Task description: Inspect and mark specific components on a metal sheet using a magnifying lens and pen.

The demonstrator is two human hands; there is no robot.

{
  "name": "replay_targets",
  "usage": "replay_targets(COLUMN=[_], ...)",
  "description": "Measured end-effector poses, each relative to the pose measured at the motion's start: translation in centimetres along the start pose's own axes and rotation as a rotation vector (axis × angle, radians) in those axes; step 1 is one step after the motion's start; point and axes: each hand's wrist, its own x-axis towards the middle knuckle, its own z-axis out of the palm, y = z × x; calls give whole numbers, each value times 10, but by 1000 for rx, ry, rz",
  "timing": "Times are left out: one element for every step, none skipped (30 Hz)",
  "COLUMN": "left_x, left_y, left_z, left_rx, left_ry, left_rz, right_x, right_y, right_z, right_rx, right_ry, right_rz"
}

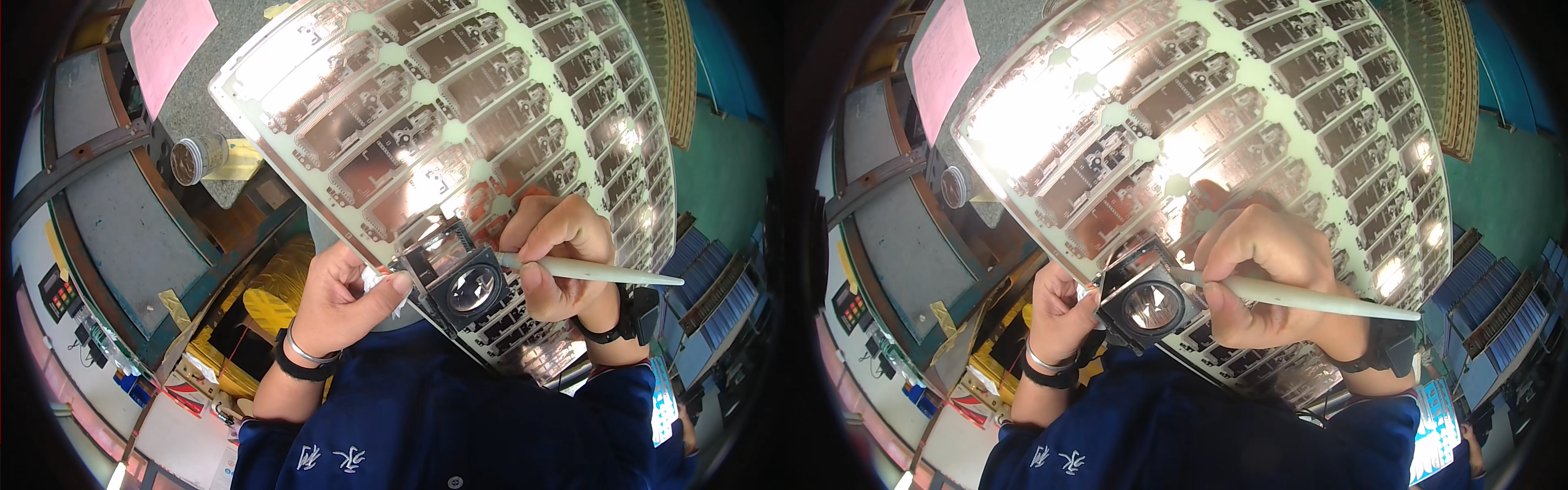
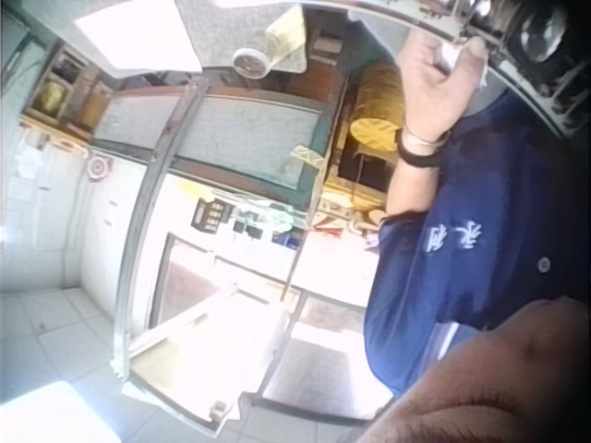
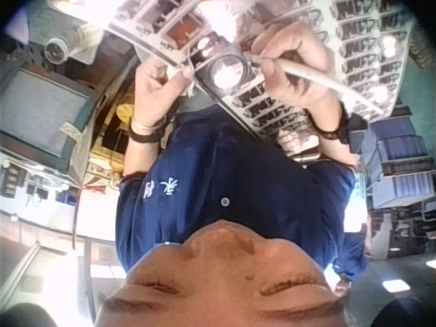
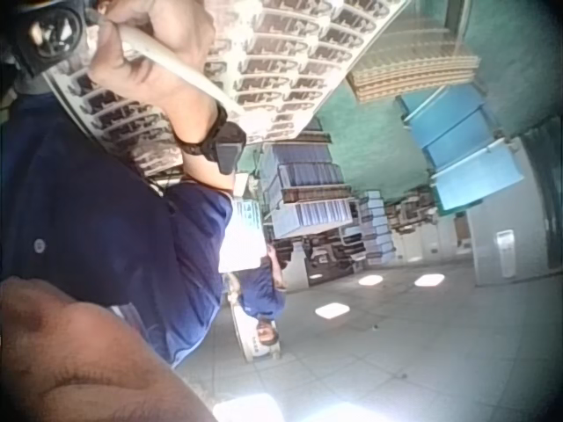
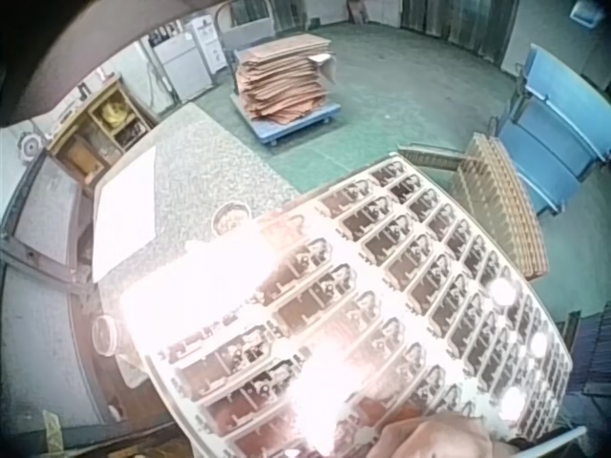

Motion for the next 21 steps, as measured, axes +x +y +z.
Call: replay_targets(left_x=[0, 0, 1, 1, 1, 1, 1, 0, 1, 1, 1, 2, 2, 2, 2, 2, 1, 1, 2, 2, 2], left_y=[0, 0, 0, 0, 0, 0, 0, 0, 0, -1, -1, 0, 0, 1, 1, 0, 0, 0, 0, 0, 0], left_z=[1, 1, 1, 0, 0, 0, 0, 0, 0, 0, 0, 1, 1, 2, 1, 0, 0, 1, 2, 3, 2], left_rx=[-1, -3, -3, 2, 7, 7, 10, 13, 13, 12, 11, 11, 7, 3, 3, 11, 19, 20, 21, 23, 22], left_ry=[4, 9, 9, 0, -9, -9, -8, -7, -7, -10, -14, -14, -7, -1, -1, -3, -5, -5, 0, 6, 6], left_rz=[0, -1, -1, 5, 11, 11, 14, 16, 16, 25, 34, 34, 25, 16, 16, 24, 34, 33, 38, 42, 42], right_x=[0, -1, -1, -1, 0, 0, 0, 0, 0, 0, 0, 0, 0, 0, 0, 0, 1, 0, -1, -1, -1], right_y=[0, -1, -1, -1, 0, 0, 1, 1, 2, 2, 2, 2, 2, 2, 3, 2, 2, 2, 2, 3, 3], right_z=[0, 0, 0, 1, 1, 1, 1, 1, 1, 1, 1, 1, 1, 1, 1, 1, 2, 1, 1, 0, 1], right_rx=[0, -3, -7, -7, -4, -2, -1, 3, 7, 7, 7, 6, 7, 9, 12, 11, 6, 3, 3, 7, 10], right_ry=[0, 2, 6, 6, 12, 18, 18, 15, 13, 13, 15, 18, 17, 17, 16, 15, 17, 20, 21, 18, 14], right_rz=[1, 15, 30, 30, 14, -3, -3, -8, -14, -13, -13, -11, -11, -12, -14, -13, -12, -13, -13, -23, -31])
